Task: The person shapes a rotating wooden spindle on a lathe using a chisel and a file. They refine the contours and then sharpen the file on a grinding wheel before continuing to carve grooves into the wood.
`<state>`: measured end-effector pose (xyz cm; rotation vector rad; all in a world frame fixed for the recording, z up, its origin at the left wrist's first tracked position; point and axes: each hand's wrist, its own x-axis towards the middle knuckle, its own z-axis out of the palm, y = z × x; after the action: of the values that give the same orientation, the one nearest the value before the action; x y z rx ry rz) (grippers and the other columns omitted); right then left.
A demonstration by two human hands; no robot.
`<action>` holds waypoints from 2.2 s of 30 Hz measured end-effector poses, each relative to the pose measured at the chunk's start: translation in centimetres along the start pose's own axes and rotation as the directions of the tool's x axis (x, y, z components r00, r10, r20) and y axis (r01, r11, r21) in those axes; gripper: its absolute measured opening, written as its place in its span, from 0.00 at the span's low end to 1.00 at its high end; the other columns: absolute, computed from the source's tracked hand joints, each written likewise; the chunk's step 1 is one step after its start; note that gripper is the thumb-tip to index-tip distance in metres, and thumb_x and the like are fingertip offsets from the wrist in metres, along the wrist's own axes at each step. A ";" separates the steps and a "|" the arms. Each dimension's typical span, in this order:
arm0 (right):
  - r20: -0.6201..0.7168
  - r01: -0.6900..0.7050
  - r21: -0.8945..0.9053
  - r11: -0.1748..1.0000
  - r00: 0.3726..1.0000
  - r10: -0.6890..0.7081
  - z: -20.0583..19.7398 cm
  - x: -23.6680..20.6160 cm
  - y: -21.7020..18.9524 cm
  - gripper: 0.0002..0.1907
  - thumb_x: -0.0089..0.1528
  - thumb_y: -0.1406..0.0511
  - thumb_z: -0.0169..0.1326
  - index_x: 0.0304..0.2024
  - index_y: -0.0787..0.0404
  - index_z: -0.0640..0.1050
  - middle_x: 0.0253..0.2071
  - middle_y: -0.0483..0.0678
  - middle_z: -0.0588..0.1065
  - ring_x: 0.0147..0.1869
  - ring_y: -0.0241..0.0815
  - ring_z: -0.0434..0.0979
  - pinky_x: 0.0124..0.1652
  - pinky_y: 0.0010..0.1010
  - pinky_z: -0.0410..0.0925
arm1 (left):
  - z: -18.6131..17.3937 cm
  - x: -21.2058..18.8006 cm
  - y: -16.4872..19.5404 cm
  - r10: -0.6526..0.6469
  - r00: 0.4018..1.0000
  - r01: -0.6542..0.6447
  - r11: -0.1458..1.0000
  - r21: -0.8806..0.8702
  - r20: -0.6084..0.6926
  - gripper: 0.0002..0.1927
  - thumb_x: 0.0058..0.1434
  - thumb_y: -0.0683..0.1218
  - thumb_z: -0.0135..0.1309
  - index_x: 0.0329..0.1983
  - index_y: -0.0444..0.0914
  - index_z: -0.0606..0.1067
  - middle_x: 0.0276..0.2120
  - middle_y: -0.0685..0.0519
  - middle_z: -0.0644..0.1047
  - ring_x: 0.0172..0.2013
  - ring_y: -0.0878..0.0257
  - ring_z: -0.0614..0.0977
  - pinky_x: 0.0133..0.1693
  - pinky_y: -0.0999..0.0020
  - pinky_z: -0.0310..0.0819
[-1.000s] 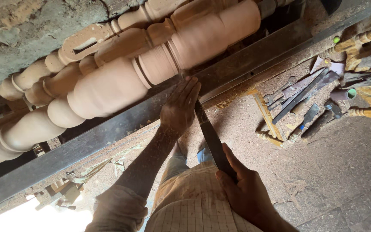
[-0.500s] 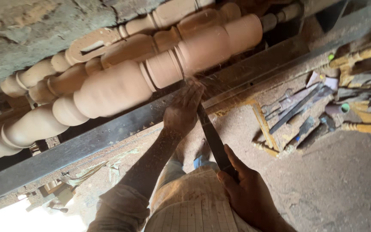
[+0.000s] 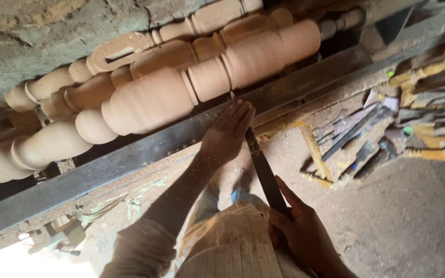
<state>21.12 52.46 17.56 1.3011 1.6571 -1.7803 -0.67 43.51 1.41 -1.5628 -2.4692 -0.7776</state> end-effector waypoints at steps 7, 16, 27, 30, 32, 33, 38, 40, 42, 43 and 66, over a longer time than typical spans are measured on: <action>-0.027 0.124 -0.007 0.992 0.992 -0.124 3.1 -0.6 1.2 0.43 0.62 0.68 0.51 0.79 0.46 0.54 0.24 0.44 0.73 0.23 0.32 0.68 0.26 0.27 0.67 | 0.5 -1.2 -1.3 0.147 0.987 -0.144 0.989 0.044 -0.061 0.24 0.72 0.43 0.51 0.69 0.30 0.66 0.68 0.37 0.68 0.71 0.47 0.67 0.71 0.54 0.65; -0.036 0.149 -0.146 0.978 0.987 -0.156 4.2 -0.3 1.5 0.41 0.65 0.65 0.47 0.80 0.48 0.52 0.20 0.45 0.71 0.23 0.34 0.70 0.27 0.29 0.68 | 0.1 -1.6 -1.2 0.103 0.992 -0.104 0.995 -0.002 -0.070 0.24 0.71 0.42 0.51 0.68 0.29 0.66 0.67 0.37 0.70 0.70 0.44 0.70 0.67 0.55 0.72; -0.149 0.016 -0.309 0.951 0.987 -0.065 4.7 -0.6 0.7 0.40 0.62 0.61 0.53 0.77 0.44 0.59 0.17 0.51 0.75 0.21 0.39 0.73 0.27 0.34 0.70 | -1.2 -1.3 -0.8 0.065 0.991 -0.067 0.998 -0.012 -0.118 0.20 0.70 0.40 0.51 0.65 0.30 0.71 0.65 0.40 0.73 0.68 0.47 0.73 0.63 0.57 0.77; -0.166 0.040 -0.271 0.962 0.982 -0.088 5.5 -0.7 0.2 0.41 0.61 0.61 0.53 0.77 0.45 0.59 0.19 0.51 0.78 0.22 0.39 0.77 0.29 0.33 0.71 | -1.0 -1.3 -1.0 0.044 0.993 -0.049 0.998 -0.039 -0.112 0.21 0.69 0.39 0.52 0.65 0.30 0.71 0.64 0.40 0.73 0.67 0.47 0.73 0.62 0.57 0.77; -0.155 -0.005 -0.247 0.969 0.987 -0.035 6.0 -0.6 -0.2 0.41 0.62 0.61 0.52 0.78 0.45 0.57 0.20 0.51 0.79 0.24 0.40 0.78 0.29 0.33 0.71 | -0.5 -1.3 -1.4 0.044 0.995 -0.048 0.998 -0.040 -0.095 0.21 0.67 0.38 0.51 0.64 0.30 0.72 0.64 0.38 0.74 0.67 0.46 0.74 0.61 0.57 0.78; -0.156 -0.066 -0.254 0.965 0.987 0.027 6.2 -0.6 -0.4 0.41 0.63 0.61 0.52 0.78 0.44 0.56 0.20 0.52 0.78 0.24 0.41 0.78 0.30 0.34 0.71 | -0.1 -1.2 -1.4 0.047 0.985 -0.042 0.999 0.028 -0.166 0.19 0.69 0.38 0.52 0.64 0.33 0.73 0.64 0.41 0.75 0.67 0.49 0.74 0.61 0.57 0.78; -0.163 -0.073 -0.230 0.971 0.986 0.036 6.8 -0.8 -0.6 0.40 0.63 0.61 0.51 0.78 0.45 0.56 0.22 0.53 0.78 0.26 0.41 0.78 0.32 0.34 0.71 | 1.0 -1.4 -1.9 0.037 0.982 -0.032 0.999 0.026 -0.183 0.20 0.70 0.40 0.52 0.64 0.34 0.72 0.65 0.42 0.73 0.67 0.49 0.73 0.63 0.57 0.76; -0.176 -0.070 -0.278 0.958 0.984 0.021 7.2 -0.9 -0.5 0.40 0.64 0.61 0.51 0.79 0.46 0.56 0.22 0.57 0.76 0.26 0.43 0.74 0.31 0.36 0.69 | 0.9 -1.5 -1.9 0.035 0.989 -0.035 0.999 0.005 -0.147 0.20 0.70 0.41 0.52 0.65 0.34 0.72 0.65 0.42 0.73 0.67 0.50 0.73 0.64 0.57 0.75; -0.161 0.099 -0.296 0.950 0.975 -0.152 7.4 -0.9 -0.5 0.41 0.62 0.63 0.48 0.78 0.50 0.55 0.25 0.52 0.77 0.25 0.41 0.76 0.30 0.35 0.70 | 0.7 -1.5 -1.9 0.026 0.992 -0.027 1.000 0.001 -0.125 0.20 0.71 0.41 0.51 0.65 0.34 0.71 0.65 0.42 0.72 0.68 0.50 0.73 0.65 0.57 0.74; -0.155 0.181 -0.301 0.936 0.960 -0.235 7.5 -1.1 -0.5 0.41 0.60 0.65 0.47 0.77 0.52 0.55 0.26 0.50 0.77 0.25 0.40 0.77 0.30 0.34 0.71 | 0.6 -1.4 -1.8 0.024 0.993 -0.024 1.000 -0.001 -0.113 0.20 0.71 0.42 0.51 0.65 0.34 0.71 0.66 0.42 0.72 0.68 0.50 0.72 0.65 0.57 0.73; -0.130 0.388 -0.152 0.909 0.904 -0.408 7.8 -0.7 1.5 0.36 0.63 0.65 0.46 0.75 0.51 0.59 0.18 0.46 0.70 0.20 0.38 0.70 0.25 0.34 0.67 | -0.6 -0.6 -2.0 0.122 0.989 -0.120 0.992 0.029 -0.082 0.24 0.66 0.42 0.50 0.65 0.28 0.68 0.65 0.39 0.71 0.68 0.46 0.70 0.67 0.56 0.68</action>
<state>19.80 44.68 16.25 1.1326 2.2182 -1.7886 -2.23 42.08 0.95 -1.6198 -2.2921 -0.7750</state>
